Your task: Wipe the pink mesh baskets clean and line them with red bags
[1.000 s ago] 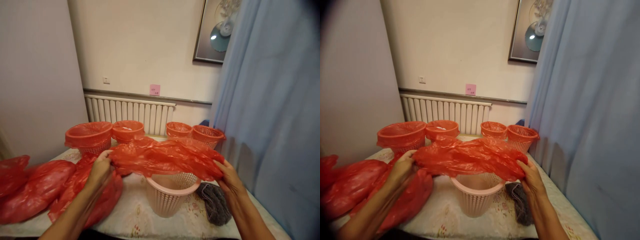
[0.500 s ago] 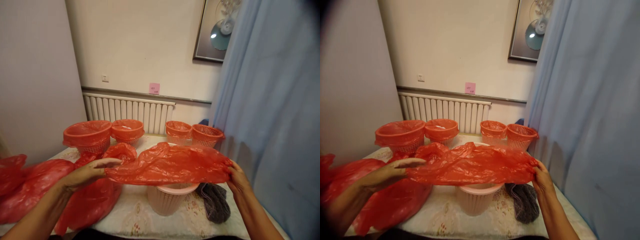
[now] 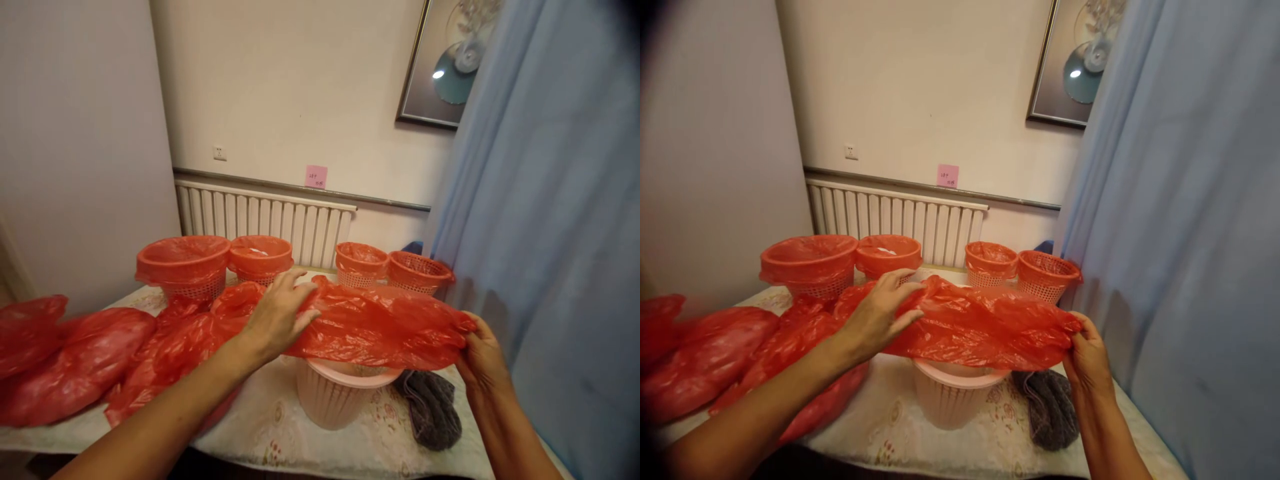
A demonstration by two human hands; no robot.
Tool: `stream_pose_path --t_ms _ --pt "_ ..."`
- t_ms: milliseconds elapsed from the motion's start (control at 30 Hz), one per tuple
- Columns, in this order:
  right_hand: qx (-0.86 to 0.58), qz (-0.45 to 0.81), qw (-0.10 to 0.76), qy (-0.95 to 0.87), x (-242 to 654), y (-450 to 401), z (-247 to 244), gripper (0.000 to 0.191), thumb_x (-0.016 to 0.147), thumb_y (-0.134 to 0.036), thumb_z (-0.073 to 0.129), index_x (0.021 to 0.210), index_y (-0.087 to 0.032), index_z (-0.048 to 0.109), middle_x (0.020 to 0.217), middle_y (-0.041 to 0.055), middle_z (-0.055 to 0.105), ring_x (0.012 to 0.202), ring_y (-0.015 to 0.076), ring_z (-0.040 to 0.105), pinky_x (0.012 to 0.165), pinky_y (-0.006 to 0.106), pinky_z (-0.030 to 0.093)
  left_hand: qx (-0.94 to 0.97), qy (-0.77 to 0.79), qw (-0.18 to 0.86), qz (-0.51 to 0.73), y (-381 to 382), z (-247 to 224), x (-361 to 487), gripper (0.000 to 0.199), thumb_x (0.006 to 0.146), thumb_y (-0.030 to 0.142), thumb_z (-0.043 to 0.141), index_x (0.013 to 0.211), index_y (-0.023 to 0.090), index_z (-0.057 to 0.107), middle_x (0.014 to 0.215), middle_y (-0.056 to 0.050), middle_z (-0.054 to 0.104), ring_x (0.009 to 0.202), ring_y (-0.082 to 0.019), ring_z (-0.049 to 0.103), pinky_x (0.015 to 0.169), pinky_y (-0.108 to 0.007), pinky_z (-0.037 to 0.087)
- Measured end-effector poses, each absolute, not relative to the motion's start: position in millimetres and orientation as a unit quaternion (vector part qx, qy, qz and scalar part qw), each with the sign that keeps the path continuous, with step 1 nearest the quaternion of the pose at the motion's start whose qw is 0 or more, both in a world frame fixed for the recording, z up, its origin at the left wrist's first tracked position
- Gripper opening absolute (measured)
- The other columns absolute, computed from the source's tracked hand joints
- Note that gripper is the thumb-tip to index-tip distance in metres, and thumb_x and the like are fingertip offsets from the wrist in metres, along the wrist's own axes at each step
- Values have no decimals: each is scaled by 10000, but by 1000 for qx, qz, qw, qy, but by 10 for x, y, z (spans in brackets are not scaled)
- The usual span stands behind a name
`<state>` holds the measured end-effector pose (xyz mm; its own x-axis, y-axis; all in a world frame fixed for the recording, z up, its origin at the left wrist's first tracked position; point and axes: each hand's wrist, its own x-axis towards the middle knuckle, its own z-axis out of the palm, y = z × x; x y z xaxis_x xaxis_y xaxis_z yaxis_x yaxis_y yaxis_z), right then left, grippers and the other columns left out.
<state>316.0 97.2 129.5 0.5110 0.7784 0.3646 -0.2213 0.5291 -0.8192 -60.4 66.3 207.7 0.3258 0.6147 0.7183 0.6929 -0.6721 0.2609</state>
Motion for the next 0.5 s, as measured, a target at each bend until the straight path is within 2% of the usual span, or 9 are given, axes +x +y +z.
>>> stream_pose_path --t_ms 67,133,200,300,367,500 --pt "-365 320 785 -385 3127 919 1338 339 519 -258 793 796 -198 608 668 -43 617 539 89 554 515 216 488 -810 -433 12 -395 764 2017 -543 285 779 142 588 1057 199 613 1274 -139 467 1176 -319 447 989 -468 355" --pt "-368 330 781 -382 3115 876 1364 357 508 -274 811 792 -196 609 661 -44 614 534 86 548 510 209 483 -796 -447 -52 -404 859 1967 -552 267 798 71 494 976 209 639 1088 -104 547 986 -268 546 887 -423 407" --pt "-375 337 778 -374 3130 855 1370 373 496 -283 825 789 -193 612 653 -44 611 533 82 543 501 195 476 -774 -441 -151 -429 924 1945 -617 259 780 47 488 867 222 659 884 -43 574 803 -213 559 787 -352 419" --pt "-383 329 782 -366 3199 872 1343 384 483 -295 829 788 -187 621 664 -38 619 547 89 554 500 192 475 -740 -423 -274 -446 973 1960 -777 160 735 80 573 652 198 642 643 12 558 614 -157 513 628 -266 392" --pt "-385 317 789 -359 3266 907 1302 397 462 -282 832 787 -184 625 670 -36 624 552 95 561 503 198 478 -701 -422 -340 -464 990 1975 -904 177 739 138 603 568 181 598 527 28 528 505 -129 473 522 -234 354" --pt "-395 300 798 -342 3413 986 1188 417 446 -256 832 805 -174 634 678 -31 635 555 96 569 502 195 483 -566 -408 -452 -556 1013 1980 -1173 169 767 235 598 616 169 561 518 28 555 431 -109 482 440 -201 363"
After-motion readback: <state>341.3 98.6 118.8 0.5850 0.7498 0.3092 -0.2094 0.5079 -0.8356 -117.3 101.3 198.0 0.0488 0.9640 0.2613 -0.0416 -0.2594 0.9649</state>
